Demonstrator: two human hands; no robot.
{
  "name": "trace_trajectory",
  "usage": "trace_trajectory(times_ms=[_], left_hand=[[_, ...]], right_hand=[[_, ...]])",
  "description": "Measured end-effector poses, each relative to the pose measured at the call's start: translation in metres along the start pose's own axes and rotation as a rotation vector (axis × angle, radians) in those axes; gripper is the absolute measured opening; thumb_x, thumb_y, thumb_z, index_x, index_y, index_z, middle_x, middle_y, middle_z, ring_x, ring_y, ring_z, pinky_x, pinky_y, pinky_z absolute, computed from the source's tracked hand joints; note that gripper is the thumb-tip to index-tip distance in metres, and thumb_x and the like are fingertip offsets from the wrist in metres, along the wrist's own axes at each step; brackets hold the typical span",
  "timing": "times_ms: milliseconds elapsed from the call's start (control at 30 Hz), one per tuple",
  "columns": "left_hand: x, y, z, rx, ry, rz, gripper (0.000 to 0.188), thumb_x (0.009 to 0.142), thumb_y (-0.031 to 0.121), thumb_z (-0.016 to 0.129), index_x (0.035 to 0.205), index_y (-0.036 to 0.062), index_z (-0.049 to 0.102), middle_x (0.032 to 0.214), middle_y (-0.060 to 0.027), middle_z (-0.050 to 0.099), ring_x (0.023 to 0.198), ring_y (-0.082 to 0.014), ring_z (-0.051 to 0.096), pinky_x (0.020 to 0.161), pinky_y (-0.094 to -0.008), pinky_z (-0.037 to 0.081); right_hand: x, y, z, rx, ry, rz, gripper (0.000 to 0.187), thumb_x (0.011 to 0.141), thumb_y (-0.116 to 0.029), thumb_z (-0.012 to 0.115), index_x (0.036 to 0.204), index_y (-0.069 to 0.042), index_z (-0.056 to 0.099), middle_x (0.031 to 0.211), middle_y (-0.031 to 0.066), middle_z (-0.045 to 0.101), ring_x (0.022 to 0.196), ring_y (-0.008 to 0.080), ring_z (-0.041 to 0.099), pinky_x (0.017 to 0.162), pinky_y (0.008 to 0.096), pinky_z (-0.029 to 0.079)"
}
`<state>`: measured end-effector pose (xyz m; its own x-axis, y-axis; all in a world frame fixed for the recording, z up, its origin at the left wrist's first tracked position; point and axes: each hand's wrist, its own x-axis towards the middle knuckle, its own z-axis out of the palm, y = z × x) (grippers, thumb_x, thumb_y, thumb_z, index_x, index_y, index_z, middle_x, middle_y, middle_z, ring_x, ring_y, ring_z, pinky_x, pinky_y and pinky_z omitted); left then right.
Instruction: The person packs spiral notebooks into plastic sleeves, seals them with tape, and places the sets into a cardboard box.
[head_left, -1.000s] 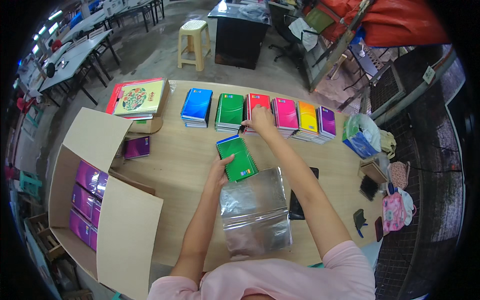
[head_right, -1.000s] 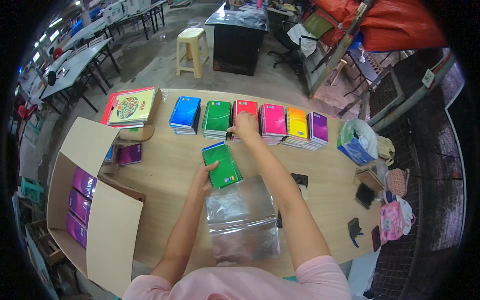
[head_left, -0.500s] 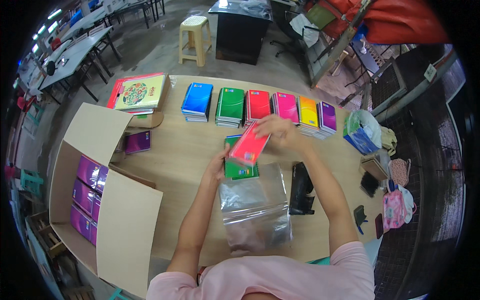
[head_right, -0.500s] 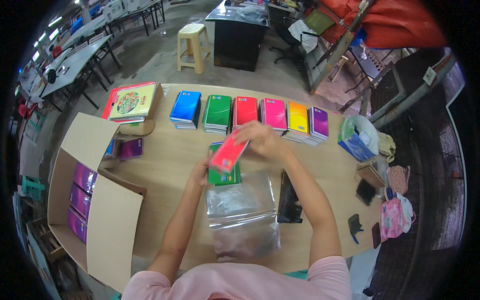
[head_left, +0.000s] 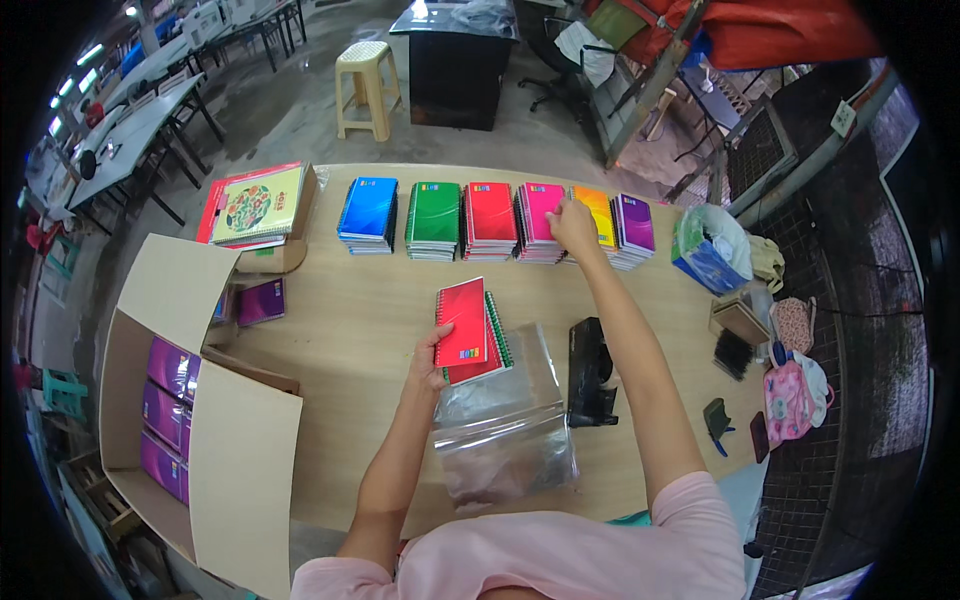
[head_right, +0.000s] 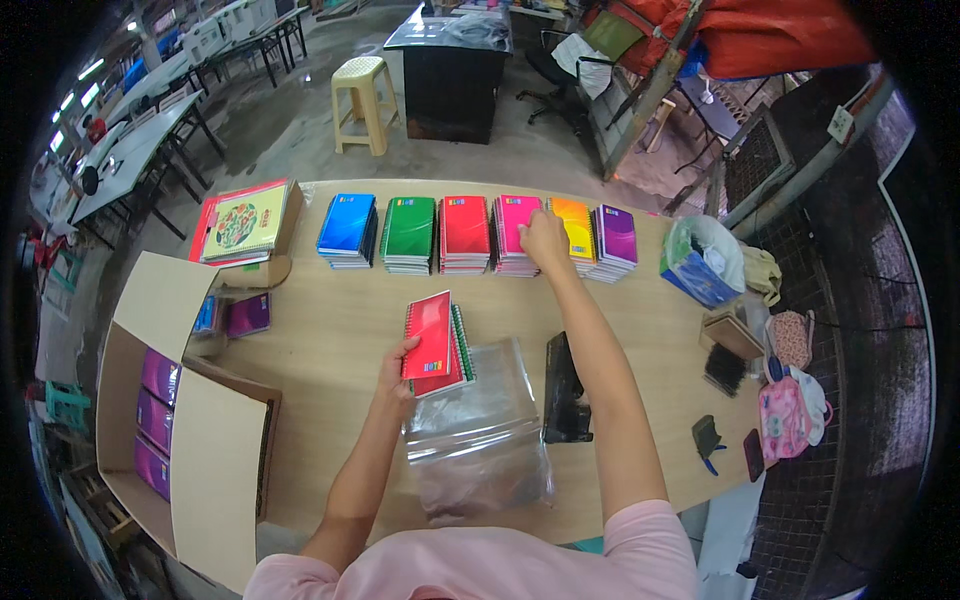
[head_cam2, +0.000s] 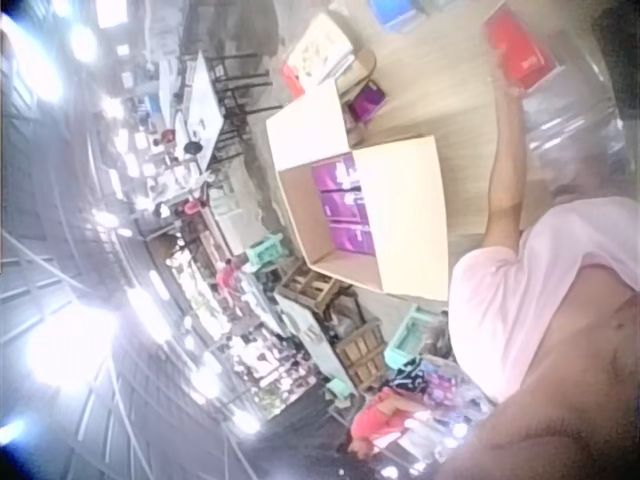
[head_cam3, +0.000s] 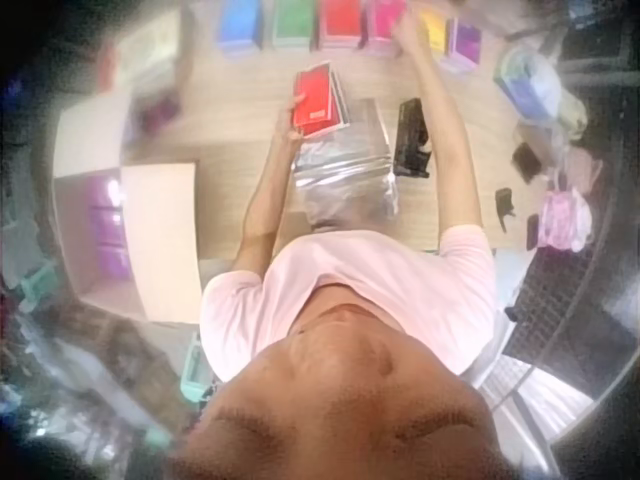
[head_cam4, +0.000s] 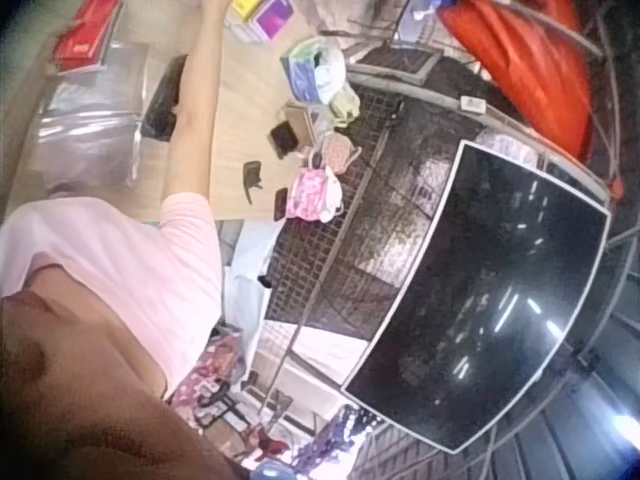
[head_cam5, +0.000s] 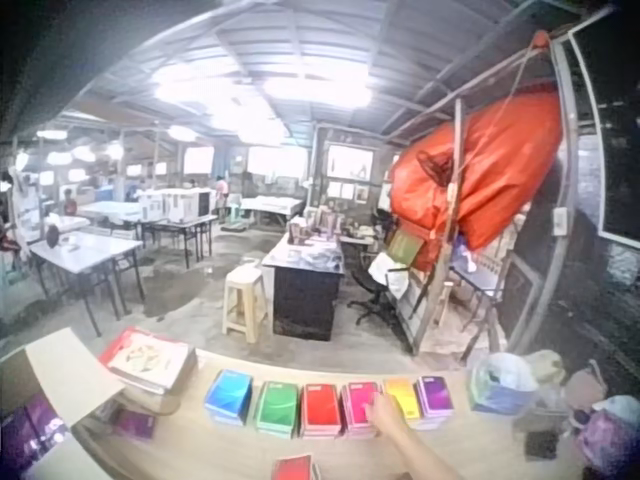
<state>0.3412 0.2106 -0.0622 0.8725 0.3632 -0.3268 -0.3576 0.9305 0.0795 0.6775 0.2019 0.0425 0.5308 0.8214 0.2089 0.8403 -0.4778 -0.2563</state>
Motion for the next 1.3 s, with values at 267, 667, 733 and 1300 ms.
trace_trajectory(times_ms=[267,667,733,1300], left_hand=[[0.005,0.003,0.011,0.147,0.105,0.184,0.035,0.089,0.012,0.062,0.120,-0.0022,0.054,0.111,-0.0164,0.067,0.098,-0.0261,0.068,0.089,-0.0432,0.057],[0.011,-0.012,0.024,0.232,0.067,0.243,0.042,0.088,0.008,0.062,0.128,0.0031,0.048,0.115,-0.0136,0.063,0.102,-0.0254,0.066,0.090,-0.0432,0.056],[0.002,-0.001,0.016,0.224,0.080,0.264,0.043,0.088,0.008,0.061,0.129,0.0041,0.047,0.117,-0.0129,0.062,0.103,-0.0252,0.065,0.090,-0.0434,0.056],[0.009,-0.020,0.004,0.257,0.082,0.258,0.039,0.090,0.018,0.065,0.124,0.0054,0.052,0.111,-0.0107,0.065,0.101,-0.0233,0.065,0.086,-0.0405,0.057]], right_hand=[[-0.010,0.007,0.038,-0.415,-0.151,-0.251,0.066,0.068,-0.037,0.084,0.112,0.008,0.061,0.108,0.0225,0.064,0.109,0.0378,0.061,0.092,0.0442,0.051],[-0.012,0.044,0.039,-0.352,0.069,-0.359,0.039,0.088,-0.021,0.064,0.118,0.003,0.061,0.105,0.0237,0.064,0.098,0.0387,0.062,0.087,0.0441,0.051],[-0.007,0.035,0.028,-0.190,-0.091,-0.383,0.031,0.090,-0.020,0.059,0.113,0.001,0.063,0.096,0.0225,0.066,0.092,0.0381,0.064,0.082,0.0457,0.052],[-0.131,-0.058,-0.044,0.341,-0.132,0.033,0.029,0.088,-0.028,0.064,0.098,-0.001,0.071,0.091,0.0196,0.070,0.089,0.0347,0.067,0.077,0.0432,0.053]])
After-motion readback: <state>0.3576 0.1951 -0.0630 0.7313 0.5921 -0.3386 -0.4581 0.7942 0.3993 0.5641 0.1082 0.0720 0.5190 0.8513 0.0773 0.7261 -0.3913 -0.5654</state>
